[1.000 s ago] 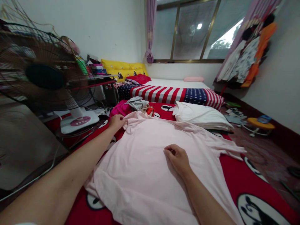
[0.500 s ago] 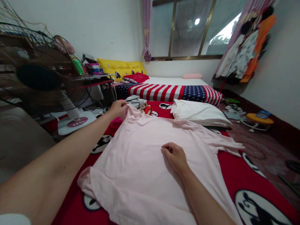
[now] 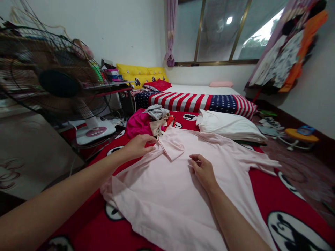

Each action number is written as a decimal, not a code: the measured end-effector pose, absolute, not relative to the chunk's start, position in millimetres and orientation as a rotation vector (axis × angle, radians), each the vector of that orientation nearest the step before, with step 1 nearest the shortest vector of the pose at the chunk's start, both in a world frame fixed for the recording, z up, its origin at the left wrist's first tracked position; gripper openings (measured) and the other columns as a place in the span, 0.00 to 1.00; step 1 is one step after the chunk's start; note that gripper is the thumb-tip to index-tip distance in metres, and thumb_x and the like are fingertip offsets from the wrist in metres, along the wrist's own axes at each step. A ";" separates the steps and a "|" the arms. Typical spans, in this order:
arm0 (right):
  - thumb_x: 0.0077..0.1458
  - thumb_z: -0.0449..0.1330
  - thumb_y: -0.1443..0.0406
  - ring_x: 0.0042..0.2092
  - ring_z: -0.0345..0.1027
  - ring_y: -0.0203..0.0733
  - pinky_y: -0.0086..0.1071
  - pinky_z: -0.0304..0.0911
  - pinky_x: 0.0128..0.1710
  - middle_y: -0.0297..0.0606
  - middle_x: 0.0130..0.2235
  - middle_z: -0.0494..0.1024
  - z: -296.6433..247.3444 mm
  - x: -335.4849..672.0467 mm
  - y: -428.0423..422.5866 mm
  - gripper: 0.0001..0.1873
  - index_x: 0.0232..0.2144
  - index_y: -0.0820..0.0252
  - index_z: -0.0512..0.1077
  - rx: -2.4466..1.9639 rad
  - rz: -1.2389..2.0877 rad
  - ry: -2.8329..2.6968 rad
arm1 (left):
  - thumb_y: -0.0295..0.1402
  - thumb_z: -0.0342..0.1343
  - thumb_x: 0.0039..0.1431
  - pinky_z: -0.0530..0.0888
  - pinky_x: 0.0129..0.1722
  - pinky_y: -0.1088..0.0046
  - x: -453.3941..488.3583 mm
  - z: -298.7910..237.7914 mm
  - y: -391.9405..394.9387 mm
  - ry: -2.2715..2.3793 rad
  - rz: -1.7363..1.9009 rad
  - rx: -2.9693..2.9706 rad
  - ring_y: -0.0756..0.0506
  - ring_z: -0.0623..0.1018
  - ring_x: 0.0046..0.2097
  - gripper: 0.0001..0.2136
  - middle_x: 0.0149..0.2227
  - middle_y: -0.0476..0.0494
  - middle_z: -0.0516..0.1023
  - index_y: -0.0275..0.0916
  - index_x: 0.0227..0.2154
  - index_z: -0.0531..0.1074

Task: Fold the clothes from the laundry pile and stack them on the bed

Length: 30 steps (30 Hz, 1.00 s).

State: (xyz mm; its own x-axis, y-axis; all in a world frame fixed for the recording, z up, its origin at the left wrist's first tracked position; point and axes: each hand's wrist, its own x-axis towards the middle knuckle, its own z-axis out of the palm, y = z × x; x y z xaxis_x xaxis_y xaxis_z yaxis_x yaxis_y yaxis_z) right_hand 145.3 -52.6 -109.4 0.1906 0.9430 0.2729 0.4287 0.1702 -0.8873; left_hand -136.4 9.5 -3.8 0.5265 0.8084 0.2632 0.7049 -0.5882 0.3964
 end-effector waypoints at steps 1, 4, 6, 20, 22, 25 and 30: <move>0.52 0.57 0.56 0.24 0.68 0.37 0.31 0.63 0.26 0.38 0.31 0.79 -109.4 145.0 -52.8 0.16 0.38 0.60 0.75 -1.437 0.637 -1.413 | 0.38 0.55 0.53 0.73 0.43 0.70 -154.0 -11.4 5.6 1.371 0.571 2.497 0.43 0.78 0.42 0.16 0.42 0.43 0.80 0.38 0.42 0.77; 0.54 0.55 0.57 0.27 0.70 0.38 0.31 0.63 0.29 0.37 0.31 0.78 -107.7 144.3 -53.4 0.15 0.39 0.59 0.74 -1.538 0.580 -1.484 | 0.41 0.56 0.51 0.73 0.39 0.71 -198.3 -28.5 -9.1 1.630 0.352 2.397 0.43 0.78 0.40 0.17 0.39 0.43 0.81 0.39 0.41 0.77; 0.54 0.55 0.61 0.31 0.71 0.38 0.30 0.63 0.33 0.36 0.33 0.79 -102.0 143.9 -52.5 0.13 0.39 0.58 0.74 -1.650 0.503 -1.592 | 0.42 0.55 0.50 0.71 0.36 0.73 -219.1 -33.1 -20.1 1.733 0.179 2.330 0.44 0.78 0.38 0.15 0.37 0.45 0.81 0.40 0.38 0.78; 0.56 0.57 0.54 0.46 0.70 0.45 0.33 0.60 0.39 0.42 0.49 0.74 -37.0 63.8 -4.4 0.20 0.48 0.56 0.71 -1.873 0.212 -2.160 | 0.45 0.55 0.47 0.59 0.22 0.77 -250.3 -35.0 -64.5 1.371 -0.102 1.898 0.49 0.69 0.24 0.14 0.22 0.51 0.70 0.37 0.25 0.67; 0.53 0.60 0.53 0.48 0.70 0.48 0.35 0.61 0.41 0.46 0.52 0.72 -43.7 48.8 0.4 0.25 0.51 0.58 0.68 -1.880 0.199 -2.139 | 0.40 0.56 0.45 0.58 0.21 0.77 -250.7 -34.2 -69.5 1.357 -0.094 1.921 0.50 0.67 0.24 0.11 0.22 0.52 0.68 0.37 0.24 0.65; 0.52 0.61 0.58 0.47 0.70 0.49 0.36 0.61 0.42 0.48 0.49 0.73 -45.8 42.6 12.9 0.17 0.44 0.59 0.73 -1.927 0.273 -2.085 | 0.36 0.55 0.44 0.58 0.22 0.77 -252.3 -30.2 -73.9 1.365 -0.078 1.941 0.49 0.67 0.24 0.08 0.23 0.52 0.69 0.37 0.26 0.65; 0.49 0.60 0.67 0.34 0.71 0.44 0.33 0.60 0.35 0.41 0.25 0.74 -18.7 71.5 50.9 0.08 0.20 0.62 0.72 -1.919 0.489 -1.918 | 0.41 0.55 0.48 0.59 0.24 0.78 -250.4 -17.1 -78.0 1.299 0.030 1.886 0.50 0.68 0.27 0.12 0.26 0.52 0.68 0.37 0.28 0.66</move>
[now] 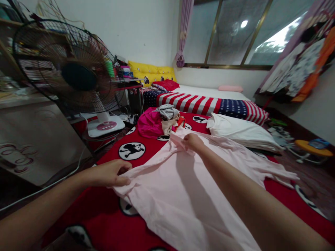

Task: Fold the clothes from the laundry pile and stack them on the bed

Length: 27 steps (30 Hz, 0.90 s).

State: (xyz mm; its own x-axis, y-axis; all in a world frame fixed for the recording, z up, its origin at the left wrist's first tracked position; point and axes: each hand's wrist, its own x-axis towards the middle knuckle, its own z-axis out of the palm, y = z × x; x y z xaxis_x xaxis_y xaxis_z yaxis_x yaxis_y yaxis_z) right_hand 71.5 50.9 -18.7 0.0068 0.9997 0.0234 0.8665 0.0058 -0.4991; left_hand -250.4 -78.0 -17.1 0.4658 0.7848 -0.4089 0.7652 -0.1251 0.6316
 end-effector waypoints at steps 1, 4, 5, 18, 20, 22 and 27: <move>0.49 0.59 0.68 0.31 0.69 0.43 0.33 0.60 0.33 0.39 0.23 0.72 -11.2 79.3 59.6 0.08 0.19 0.62 0.71 -1.903 0.523 -1.854 | 0.42 0.55 0.48 0.59 0.25 0.78 -247.9 -13.7 -79.1 1.278 0.072 1.871 0.50 0.68 0.28 0.13 0.26 0.52 0.68 0.36 0.28 0.66; 0.49 0.56 0.68 0.28 0.65 0.40 0.32 0.60 0.30 0.37 0.22 0.69 8.2 99.0 82.8 0.05 0.24 0.63 0.71 -1.825 0.596 -1.626 | 0.44 0.56 0.50 0.61 0.27 0.79 -235.1 -2.6 -84.4 1.209 0.191 1.775 0.50 0.69 0.30 0.15 0.29 0.51 0.70 0.36 0.30 0.67; 0.49 0.55 0.68 0.27 0.65 0.40 0.32 0.60 0.29 0.37 0.23 0.69 12.8 103.8 88.8 0.05 0.27 0.63 0.71 -1.787 0.619 -1.556 | 0.45 0.56 0.50 0.61 0.27 0.79 -229.3 1.1 -86.7 1.184 0.228 1.743 0.50 0.70 0.31 0.16 0.30 0.50 0.71 0.36 0.32 0.68; 0.39 0.59 0.58 0.27 0.61 0.34 0.30 0.57 0.31 0.30 0.27 0.70 19.4 162.5 83.5 0.13 0.29 0.58 0.68 -1.285 0.744 -1.315 | 0.43 0.56 0.55 0.63 0.23 0.82 -116.4 9.1 -113.9 0.944 0.331 1.628 0.53 0.69 0.27 0.15 0.28 0.50 0.71 0.35 0.37 0.71; 0.37 0.58 0.61 0.29 0.63 0.34 0.30 0.58 0.32 0.31 0.29 0.72 8.7 176.2 72.0 0.14 0.30 0.58 0.69 -1.284 0.725 -1.331 | 0.41 0.55 0.56 0.66 0.22 0.81 -105.2 -2.6 -117.6 0.914 0.175 1.608 0.52 0.71 0.26 0.13 0.28 0.49 0.72 0.37 0.38 0.72; 0.35 0.56 0.63 0.31 0.65 0.36 0.30 0.59 0.33 0.33 0.30 0.74 -5.5 189.3 58.8 0.13 0.29 0.60 0.70 -1.317 0.722 -1.369 | 0.39 0.56 0.54 0.67 0.20 0.80 -98.7 -10.8 -118.9 0.854 -0.066 1.578 0.51 0.72 0.24 0.11 0.27 0.49 0.74 0.37 0.36 0.74; 0.37 0.55 0.65 0.33 0.69 0.40 0.31 0.61 0.34 0.39 0.30 0.78 -35.2 211.6 36.7 0.09 0.22 0.62 0.73 -1.507 0.714 -1.510 | 0.40 0.54 0.57 0.68 0.20 0.78 -81.7 -10.5 -96.7 0.762 -0.210 1.715 0.50 0.74 0.21 0.12 0.26 0.45 0.77 0.36 0.31 0.76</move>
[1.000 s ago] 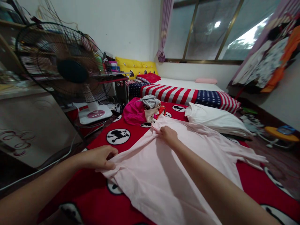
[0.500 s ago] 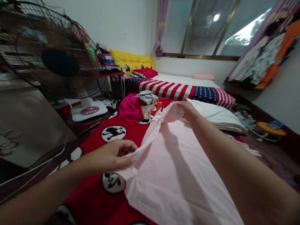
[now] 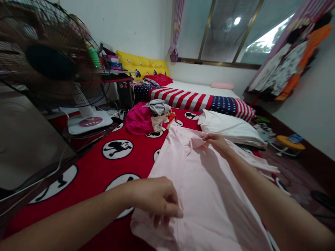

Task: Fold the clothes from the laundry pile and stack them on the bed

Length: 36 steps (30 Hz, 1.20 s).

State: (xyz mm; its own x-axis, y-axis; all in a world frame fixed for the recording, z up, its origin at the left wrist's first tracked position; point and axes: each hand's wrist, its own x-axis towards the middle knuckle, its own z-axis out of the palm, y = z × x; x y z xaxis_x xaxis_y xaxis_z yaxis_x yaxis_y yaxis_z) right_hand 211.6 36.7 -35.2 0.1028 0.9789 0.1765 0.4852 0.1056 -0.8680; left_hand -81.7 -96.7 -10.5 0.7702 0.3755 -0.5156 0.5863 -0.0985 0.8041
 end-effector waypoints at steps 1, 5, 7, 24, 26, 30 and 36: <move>0.39 0.54 0.65 0.34 0.69 0.41 0.31 0.62 0.35 0.39 0.31 0.79 -38.1 213.7 36.5 0.11 0.24 0.62 0.75 -1.556 0.674 -1.511 | 0.39 0.52 0.58 0.70 0.22 0.77 -75.6 -11.0 -86.9 0.781 -0.084 1.806 0.49 0.75 0.23 0.13 0.27 0.44 0.78 0.36 0.31 0.77; 0.51 0.50 0.59 0.36 0.70 0.44 0.32 0.61 0.35 0.43 0.31 0.78 -43.6 212.9 45.8 0.18 0.29 0.63 0.77 -1.772 0.436 -1.480 | 0.30 0.47 0.61 0.73 0.46 0.68 -49.0 -33.4 -41.5 1.099 0.548 2.326 0.43 0.78 0.45 0.14 0.44 0.37 0.78 0.34 0.43 0.76; 0.53 0.52 0.55 0.36 0.70 0.46 0.33 0.59 0.35 0.45 0.29 0.77 -46.3 207.9 51.0 0.20 0.30 0.64 0.77 -1.848 0.353 -1.511 | 0.27 0.48 0.61 0.65 0.59 0.63 -40.7 -54.2 -24.5 1.277 0.644 2.485 0.40 0.69 0.59 0.20 0.59 0.32 0.67 0.33 0.56 0.67; 0.57 0.53 0.63 0.40 0.70 0.41 0.32 0.59 0.42 0.40 0.38 0.79 -47.3 192.9 35.1 0.13 0.31 0.60 0.78 -1.748 0.086 -1.990 | 0.43 0.44 0.66 0.49 0.66 0.53 -39.2 -107.8 -13.8 1.518 0.522 2.637 0.36 0.48 0.69 0.26 0.68 0.34 0.51 0.40 0.64 0.58; 0.54 0.54 0.65 0.37 0.70 0.41 0.31 0.59 0.37 0.41 0.36 0.79 -52.2 184.2 52.3 0.12 0.35 0.63 0.77 -1.865 0.106 -1.872 | 0.44 0.44 0.66 0.49 0.65 0.53 -39.8 -108.8 -13.9 1.508 0.541 2.642 0.36 0.48 0.69 0.26 0.68 0.35 0.51 0.41 0.63 0.59; 0.49 0.58 0.65 0.29 0.69 0.38 0.27 0.57 0.27 0.38 0.29 0.79 -60.7 164.9 74.6 0.10 0.30 0.64 0.78 -1.887 0.288 -1.940 | 0.44 0.44 0.66 0.50 0.65 0.52 -40.7 -110.3 -13.8 1.492 0.574 2.637 0.37 0.48 0.69 0.26 0.68 0.36 0.51 0.41 0.63 0.59; 0.46 0.58 0.67 0.27 0.69 0.36 0.25 0.55 0.24 0.34 0.25 0.77 -53.9 148.4 78.5 0.07 0.25 0.62 0.77 -1.896 0.367 -2.034 | 0.44 0.45 0.65 0.50 0.66 0.52 -39.9 -111.0 -14.2 1.494 0.595 2.612 0.36 0.46 0.69 0.26 0.69 0.36 0.49 0.42 0.64 0.58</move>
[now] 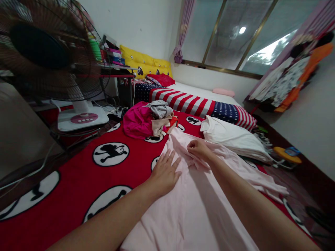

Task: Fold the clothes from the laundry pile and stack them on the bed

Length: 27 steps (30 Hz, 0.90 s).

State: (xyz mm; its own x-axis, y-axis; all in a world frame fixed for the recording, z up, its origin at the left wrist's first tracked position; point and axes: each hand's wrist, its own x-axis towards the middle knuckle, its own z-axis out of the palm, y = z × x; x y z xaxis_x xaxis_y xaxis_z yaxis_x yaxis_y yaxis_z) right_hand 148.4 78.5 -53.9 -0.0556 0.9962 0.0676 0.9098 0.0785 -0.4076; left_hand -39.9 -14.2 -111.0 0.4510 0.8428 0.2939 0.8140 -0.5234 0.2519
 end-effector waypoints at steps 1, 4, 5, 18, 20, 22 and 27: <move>0.48 0.57 0.66 0.29 0.69 0.37 0.26 0.55 0.25 0.35 0.26 0.78 -50.9 149.5 79.2 0.09 0.27 0.62 0.77 -1.928 0.312 -2.005 | 0.44 0.46 0.65 0.50 0.66 0.52 -39.7 -111.1 -14.5 1.496 0.622 2.607 0.36 0.45 0.69 0.27 0.69 0.37 0.47 0.43 0.64 0.57; 0.54 0.53 0.61 0.37 0.71 0.43 0.30 0.58 0.31 0.43 0.35 0.79 -43.4 157.9 82.3 0.15 0.36 0.63 0.77 -2.045 0.086 -1.861 | 0.42 0.51 0.63 0.51 0.65 0.50 -39.2 -111.7 -15.6 1.507 0.710 2.587 0.34 0.41 0.70 0.30 0.71 0.40 0.39 0.46 0.66 0.52; 0.54 0.53 0.62 0.39 0.71 0.46 0.32 0.58 0.33 0.45 0.38 0.79 -41.9 161.0 83.7 0.15 0.37 0.63 0.76 -2.084 0.028 -1.825 | 0.42 0.52 0.62 0.51 0.65 0.49 -39.1 -112.1 -15.9 1.508 0.730 2.581 0.34 0.40 0.69 0.31 0.71 0.41 0.37 0.47 0.66 0.51; 0.53 0.59 0.56 0.43 0.72 0.48 0.33 0.62 0.37 0.48 0.44 0.78 -41.3 101.5 146.5 0.24 0.50 0.63 0.70 -2.097 0.126 -1.883 | 0.46 0.47 0.64 0.49 0.65 0.49 -38.7 -113.8 -15.3 1.499 0.728 2.574 0.33 0.42 0.69 0.28 0.70 0.41 0.40 0.47 0.65 0.54; 0.51 0.62 0.57 0.42 0.73 0.48 0.32 0.61 0.36 0.50 0.42 0.78 -46.3 96.2 154.5 0.21 0.44 0.65 0.73 -2.098 0.170 -1.898 | 0.46 0.48 0.63 0.50 0.65 0.50 -38.6 -113.9 -15.7 1.497 0.734 2.569 0.34 0.42 0.69 0.29 0.71 0.41 0.39 0.47 0.66 0.52; 0.53 0.59 0.60 0.43 0.73 0.48 0.32 0.61 0.37 0.50 0.42 0.78 -51.7 94.7 160.1 0.15 0.39 0.65 0.75 -2.079 0.161 -1.897 | 0.46 0.48 0.63 0.50 0.65 0.49 -38.5 -114.5 -15.6 1.495 0.739 2.559 0.33 0.42 0.69 0.31 0.71 0.40 0.38 0.46 0.66 0.51; 0.58 0.53 0.64 0.44 0.72 0.44 0.30 0.61 0.39 0.47 0.42 0.78 -64.8 94.3 167.0 0.14 0.42 0.64 0.73 -1.988 0.147 -1.909 | 0.46 0.48 0.63 0.49 0.65 0.49 -38.4 -114.7 -14.4 1.496 0.690 2.538 0.33 0.42 0.69 0.33 0.70 0.35 0.36 0.45 0.67 0.47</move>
State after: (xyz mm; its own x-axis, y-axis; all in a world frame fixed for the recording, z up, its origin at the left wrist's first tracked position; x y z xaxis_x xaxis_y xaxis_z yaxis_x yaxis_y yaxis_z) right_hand 94.3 167.0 -64.8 0.0723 0.9804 0.1832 0.9407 -0.0060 -0.3391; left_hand -38.4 -14.4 -114.7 0.4091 0.8531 0.3239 0.8004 -0.5060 0.3215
